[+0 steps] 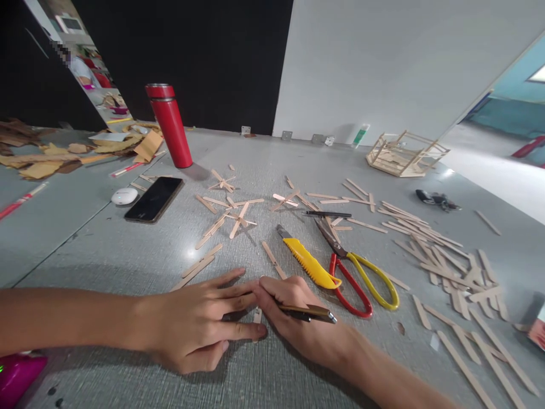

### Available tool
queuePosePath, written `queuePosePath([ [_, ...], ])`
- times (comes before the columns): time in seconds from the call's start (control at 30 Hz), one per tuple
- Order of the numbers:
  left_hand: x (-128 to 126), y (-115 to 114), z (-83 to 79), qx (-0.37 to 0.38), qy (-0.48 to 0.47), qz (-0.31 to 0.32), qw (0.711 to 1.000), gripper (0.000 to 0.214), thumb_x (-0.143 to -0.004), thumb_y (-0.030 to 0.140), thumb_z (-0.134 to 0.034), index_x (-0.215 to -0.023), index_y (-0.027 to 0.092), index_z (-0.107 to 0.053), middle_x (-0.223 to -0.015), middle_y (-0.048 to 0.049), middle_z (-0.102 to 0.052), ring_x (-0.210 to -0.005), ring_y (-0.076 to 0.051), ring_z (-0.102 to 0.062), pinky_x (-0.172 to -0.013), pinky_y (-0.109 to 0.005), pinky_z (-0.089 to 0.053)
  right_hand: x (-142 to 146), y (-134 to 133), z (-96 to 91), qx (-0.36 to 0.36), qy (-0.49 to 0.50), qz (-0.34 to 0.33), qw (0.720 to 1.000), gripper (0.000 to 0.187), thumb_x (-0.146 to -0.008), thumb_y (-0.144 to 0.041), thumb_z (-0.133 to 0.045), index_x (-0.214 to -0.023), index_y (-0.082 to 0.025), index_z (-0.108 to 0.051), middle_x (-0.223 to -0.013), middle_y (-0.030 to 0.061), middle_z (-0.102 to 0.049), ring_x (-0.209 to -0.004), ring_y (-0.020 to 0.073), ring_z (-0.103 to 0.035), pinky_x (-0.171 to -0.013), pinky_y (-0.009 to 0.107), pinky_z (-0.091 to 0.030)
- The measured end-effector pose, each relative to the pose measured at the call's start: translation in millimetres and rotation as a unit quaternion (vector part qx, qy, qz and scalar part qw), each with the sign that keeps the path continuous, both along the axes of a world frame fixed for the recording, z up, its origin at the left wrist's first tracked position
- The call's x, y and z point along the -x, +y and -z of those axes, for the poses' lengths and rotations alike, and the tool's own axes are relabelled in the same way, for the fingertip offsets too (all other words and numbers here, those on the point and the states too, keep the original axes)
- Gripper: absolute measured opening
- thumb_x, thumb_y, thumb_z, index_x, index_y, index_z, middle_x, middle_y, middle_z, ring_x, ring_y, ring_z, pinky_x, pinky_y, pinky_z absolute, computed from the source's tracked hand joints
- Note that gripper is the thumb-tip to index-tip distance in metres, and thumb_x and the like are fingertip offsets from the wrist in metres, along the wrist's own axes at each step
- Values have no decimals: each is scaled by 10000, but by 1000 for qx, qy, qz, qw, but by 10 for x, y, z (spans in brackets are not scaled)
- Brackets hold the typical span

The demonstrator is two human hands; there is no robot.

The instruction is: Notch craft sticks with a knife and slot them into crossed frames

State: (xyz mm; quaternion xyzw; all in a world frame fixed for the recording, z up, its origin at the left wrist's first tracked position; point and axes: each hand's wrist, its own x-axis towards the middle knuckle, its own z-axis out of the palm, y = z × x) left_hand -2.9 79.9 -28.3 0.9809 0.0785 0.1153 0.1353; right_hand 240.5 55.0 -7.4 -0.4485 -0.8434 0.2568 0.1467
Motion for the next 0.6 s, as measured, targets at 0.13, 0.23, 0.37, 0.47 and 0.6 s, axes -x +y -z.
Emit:
queuePosePath([
  [0.13, -4, -2, -17, 3, 3, -1, 1000, 500, -973, 260, -476, -1458, 191, -570, -1559, -193, -499, -1516, -355, -382, -1257, -598, -241, -28, 17, -1, -3, 0, -20, 1000, 342, -1090, -287, -331, -794, -227, -492, -707, -3, -560, -639, 164, -534, -686, 335, -447],
  [0.23, 4, -1, -11, 6, 6, -2, 1000, 502, -979, 273, -476, -1466, 191, -565, -1581, -191, -475, -1507, -359, -396, -1263, -594, -229, -48, 38, 25, 2, 5, -13, 1000, 347, -1088, -308, -370, -768, -230, -479, -690, -16, -545, -623, 159, -504, -653, 329, -418],
  [0.37, 3, -7, -1, -3, 1, -3, 1000, 499, -985, 287, -473, -1468, 198, -564, -1584, -189, -472, -1500, -357, -408, -1261, -580, -238, -12, 41, 51, 30, 39, 27, 998, 398, -1092, -351, -417, -715, -232, -468, -630, -32, -542, -569, 144, -502, -586, 307, -409],
  [0.47, -12, -25, -10, -18, -12, -21, 1000, 486, -994, 293, -471, -1461, 198, -567, -1571, -192, -482, -1495, -357, -409, -1253, -559, -259, 45, 16, 93, 46, 88, 84, 992, 470, -1109, -390, -369, -666, -243, -425, -558, -36, -536, -491, 132, -490, -507, 295, -411],
  [0.6, -20, -50, -10, -29, -17, -48, 998, 517, -994, 383, -495, -1478, 209, -546, -1542, -192, -486, -1477, -387, -397, -1232, -584, -272, 93, -24, 168, 29, 128, 132, 983, 447, -1104, -411, -381, -689, -256, -443, -565, -32, -537, -477, 139, -490, -464, 301, -398],
])
